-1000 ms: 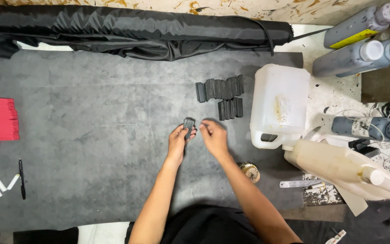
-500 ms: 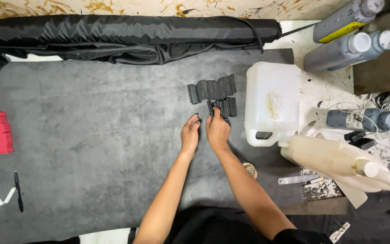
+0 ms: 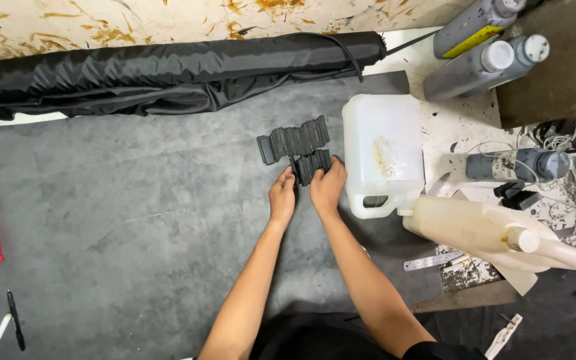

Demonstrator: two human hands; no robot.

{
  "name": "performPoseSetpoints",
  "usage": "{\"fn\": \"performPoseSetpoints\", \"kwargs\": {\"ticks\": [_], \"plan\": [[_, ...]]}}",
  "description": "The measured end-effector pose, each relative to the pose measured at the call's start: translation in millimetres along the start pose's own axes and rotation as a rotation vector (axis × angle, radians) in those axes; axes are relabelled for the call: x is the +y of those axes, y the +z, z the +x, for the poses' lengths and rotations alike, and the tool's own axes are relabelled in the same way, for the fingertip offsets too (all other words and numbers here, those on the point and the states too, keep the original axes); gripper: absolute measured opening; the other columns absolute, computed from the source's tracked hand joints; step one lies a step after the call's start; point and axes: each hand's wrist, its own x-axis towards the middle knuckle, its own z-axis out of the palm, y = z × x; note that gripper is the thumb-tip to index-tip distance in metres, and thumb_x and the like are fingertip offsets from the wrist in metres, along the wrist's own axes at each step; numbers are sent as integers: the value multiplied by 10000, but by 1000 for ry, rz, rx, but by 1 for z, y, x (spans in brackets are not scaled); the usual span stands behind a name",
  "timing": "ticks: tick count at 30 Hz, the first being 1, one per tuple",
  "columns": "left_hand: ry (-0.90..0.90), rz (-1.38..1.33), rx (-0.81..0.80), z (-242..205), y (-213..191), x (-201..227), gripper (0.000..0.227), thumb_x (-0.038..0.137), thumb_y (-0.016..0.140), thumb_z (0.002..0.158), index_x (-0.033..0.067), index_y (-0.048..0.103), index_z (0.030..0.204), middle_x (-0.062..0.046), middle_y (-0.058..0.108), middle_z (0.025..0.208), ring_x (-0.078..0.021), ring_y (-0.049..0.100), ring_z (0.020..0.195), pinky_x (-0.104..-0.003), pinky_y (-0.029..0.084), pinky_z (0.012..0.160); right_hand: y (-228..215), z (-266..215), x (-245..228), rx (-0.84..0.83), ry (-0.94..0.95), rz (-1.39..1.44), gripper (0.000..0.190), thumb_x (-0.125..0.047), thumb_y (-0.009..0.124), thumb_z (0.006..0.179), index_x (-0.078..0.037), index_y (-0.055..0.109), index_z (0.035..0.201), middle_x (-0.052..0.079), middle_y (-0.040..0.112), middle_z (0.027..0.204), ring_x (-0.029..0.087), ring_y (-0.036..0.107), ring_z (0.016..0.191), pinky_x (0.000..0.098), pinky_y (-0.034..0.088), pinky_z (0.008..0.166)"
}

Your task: Sorting and arranging small black rectangular components into organized rows on a workbench

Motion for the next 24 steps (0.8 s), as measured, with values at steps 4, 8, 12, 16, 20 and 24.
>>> {"fn": "performPoseSetpoints", "kwargs": {"ticks": [4, 8, 12, 16, 20, 24], "plan": [[5, -98, 12, -8, 0, 2, 414, 216, 508, 1005, 27, 654, 1344, -192, 721, 1250, -280, 689, 1177, -394, 559, 995, -6, -3, -5, -21, 23, 40, 521, -59, 591, 865, 51, 548, 1373, 253, 591, 1289, 414, 549, 1242, 492, 408, 1101], [54, -47, 35, -10, -6, 2, 373, 251, 500, 1018, 111, 725, 1280, -155, 711, 1278, -305, 647, 1221, -398, 567, 987, -36, -30, -31, 29, -73, 124, 569, -17, 604, 860, 85, 500, 1410, 317, 499, 1434, 466, 473, 1345, 538, 352, 1158], [105, -131, 107, -13, -17, -16, 326, 168, 513, 1018, 48, 724, 1235, -185, 727, 1210, -283, 674, 1142, -379, 576, 925, -75, -74, -42, 33, -406, 151, 505, 15, 644, 837, 70, 538, 1328, 312, 528, 1377, 486, 517, 1297, 544, 405, 1109], [112, -142, 130, -37, -39, -37, 303, 127, 505, 1018, 13, 718, 1201, -184, 742, 1143, -263, 689, 1048, -370, 587, 877, -118, -129, -40, -109, -437, 152, 457, -38, 677, 873, 39, 585, 1314, 267, 573, 1361, 438, 555, 1296, 490, 441, 1101], [138, -113, 161, -78, -50, -75, 272, 89, 467, 1053, 13, 728, 1059, -143, 732, 892, -202, 680, 826, -297, 575, 755, -143, -178, -19, -410, -327, 220, 467, -205, 628, 994, 14, 545, 1398, 254, 551, 1430, 404, 544, 1334, 476, 446, 1105], [39, 32, 99, -129, -33, -97, 307, 265, 563, 1060, 128, 745, 854, -36, 693, 666, -134, 619, 658, -263, 509, 622, -161, -202, -17, -601, -126, 420, 560, -362, 523, 1072, 17, 478, 1482, 314, 544, 1414, 453, 525, 1335, 529, 429, 1118]]}}
